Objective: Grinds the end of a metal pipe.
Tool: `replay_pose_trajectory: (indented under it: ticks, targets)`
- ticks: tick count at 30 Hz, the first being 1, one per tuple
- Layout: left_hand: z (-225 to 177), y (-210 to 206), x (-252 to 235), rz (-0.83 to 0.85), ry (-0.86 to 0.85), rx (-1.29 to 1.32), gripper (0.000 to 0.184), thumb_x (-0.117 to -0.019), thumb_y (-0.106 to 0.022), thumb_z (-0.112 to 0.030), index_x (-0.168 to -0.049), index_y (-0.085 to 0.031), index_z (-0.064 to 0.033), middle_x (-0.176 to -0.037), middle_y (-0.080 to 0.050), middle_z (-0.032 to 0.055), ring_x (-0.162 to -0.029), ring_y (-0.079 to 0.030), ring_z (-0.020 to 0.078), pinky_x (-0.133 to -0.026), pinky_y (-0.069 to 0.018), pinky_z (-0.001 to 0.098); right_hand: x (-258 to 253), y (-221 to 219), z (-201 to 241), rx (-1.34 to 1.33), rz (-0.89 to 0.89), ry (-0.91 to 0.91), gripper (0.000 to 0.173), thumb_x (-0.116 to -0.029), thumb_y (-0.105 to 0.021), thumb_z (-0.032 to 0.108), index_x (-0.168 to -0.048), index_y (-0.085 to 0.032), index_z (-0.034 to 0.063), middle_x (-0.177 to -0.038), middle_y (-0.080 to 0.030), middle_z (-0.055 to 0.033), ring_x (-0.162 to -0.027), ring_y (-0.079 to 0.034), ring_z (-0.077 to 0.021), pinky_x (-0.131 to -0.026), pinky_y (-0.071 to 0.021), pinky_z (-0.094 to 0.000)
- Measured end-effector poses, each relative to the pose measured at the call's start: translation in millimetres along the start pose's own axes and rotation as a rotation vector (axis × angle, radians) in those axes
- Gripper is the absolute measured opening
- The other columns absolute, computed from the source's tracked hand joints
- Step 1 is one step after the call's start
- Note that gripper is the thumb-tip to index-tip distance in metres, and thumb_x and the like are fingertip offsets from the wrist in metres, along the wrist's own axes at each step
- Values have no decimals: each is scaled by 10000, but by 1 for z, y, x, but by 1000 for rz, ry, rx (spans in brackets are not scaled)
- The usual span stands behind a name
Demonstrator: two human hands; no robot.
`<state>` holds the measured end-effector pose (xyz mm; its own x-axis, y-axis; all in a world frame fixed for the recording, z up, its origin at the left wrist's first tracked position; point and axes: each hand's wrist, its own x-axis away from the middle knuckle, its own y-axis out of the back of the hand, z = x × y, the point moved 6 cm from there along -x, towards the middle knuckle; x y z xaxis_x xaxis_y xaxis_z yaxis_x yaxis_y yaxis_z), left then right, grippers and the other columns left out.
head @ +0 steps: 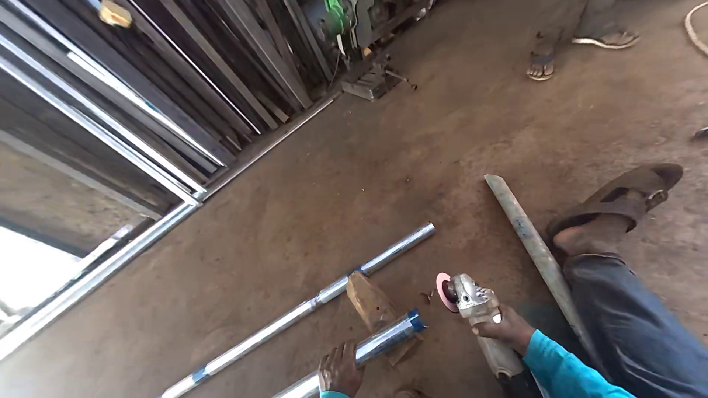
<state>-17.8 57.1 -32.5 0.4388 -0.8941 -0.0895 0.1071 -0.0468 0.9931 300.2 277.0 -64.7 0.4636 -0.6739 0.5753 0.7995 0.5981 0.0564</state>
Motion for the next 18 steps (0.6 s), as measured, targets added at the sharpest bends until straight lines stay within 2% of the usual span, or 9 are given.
replay_pose_trajectory:
  ticks: [2, 4, 6, 8, 11, 13, 15, 16, 18]
  targets:
    - [0, 0, -2, -91, -40, -4, 550, -570, -904, -250, -1056, -768, -28, -959, -772, 173, -842, -755, 378, -744, -592, 575, 0, 6, 7, -62, -68, -7, 680, -665, -872, 202, -1242, -587, -16, -1025, -705, -114, -900, -706, -172, -823, -599, -364]
    - [1, -1, -2, -131, -67, -20, 558, -553, -902, -262, -1042, -768, -30, -944, -773, 166, -820, -758, 370, -721, -596, 570, 1, 9, 23, -197, -142, 10, 503, -831, -785, 82, -1259, -565, -64, -995, -682, -129, -857, -676, -164, -803, -581, -347]
    - [0, -2, -1, -91, -58, -23, 554, -576, -905, -265, -1065, -763, -45, -956, -774, 158, -840, -759, 367, -734, -598, 566, -4, 12, 40, -410, -187, 151, 291, -951, -627, 70, -1211, -574, -50, -891, -694, -82, -770, -683, -122, -736, -594, -301]
    - [-1, -1, -5, 34, -10, 4, 540, -658, -893, -246, -1139, -745, -51, -1040, -770, 170, -931, -752, 385, -811, -588, 576, -10, 12, 70, -646, -89, 308, 319, -903, -602, 252, -1148, -590, 48, -831, -710, -61, -719, -705, -149, -669, -614, -330]
    - [1, -1, -7, 186, 51, 16, 533, -750, -847, -272, -1223, -714, -63, -1151, -753, 165, -1036, -731, 382, -902, -561, 574, -6, 22, 109, -787, 67, 367, 507, -706, -769, 466, -1058, -611, 137, -804, -720, -59, -685, -721, -191, -619, -627, -385]
    - [3, -2, -6, 164, 41, 16, 522, -731, -855, -257, -1194, -723, -57, -1131, -757, 163, -1012, -737, 377, -886, -567, 570, 7, 37, 107, -635, -2, 328, 385, -770, -697, 346, -1057, -605, 107, -797, -711, -44, -679, -708, -156, -622, -618, -338]
    - [2, -3, -5, 114, 25, 14, 514, -702, -870, -235, -1161, -734, -52, -1095, -764, 161, -976, -745, 373, -853, -579, 561, 23, 50, 82, -348, -131, 223, 348, -845, -679, 78, -1165, -576, -13, -857, -684, -65, -744, -682, -121, -697, -597, -291]
    - [1, -3, -4, 94, 17, 11, 513, -694, -875, -228, -1153, -737, -47, -1086, -765, 164, -966, -747, 377, -841, -582, 563, 29, 50, 65, -213, -137, 140, 429, -834, -726, 7, -1225, -560, -51, -917, -679, -86, -794, -676, -121, -741, -589, -291]
    - [0, -1, -4, 22, -4, -4, 508, -672, -884, -225, -1123, -746, -36, -1045, -768, 176, -924, -752, 386, -804, -587, 574, 32, 36, 24, -69, -55, 16, 568, -745, -821, 73, -1245, -580, -45, -989, -702, -99, -871, -693, -143, -805, -594, -328]
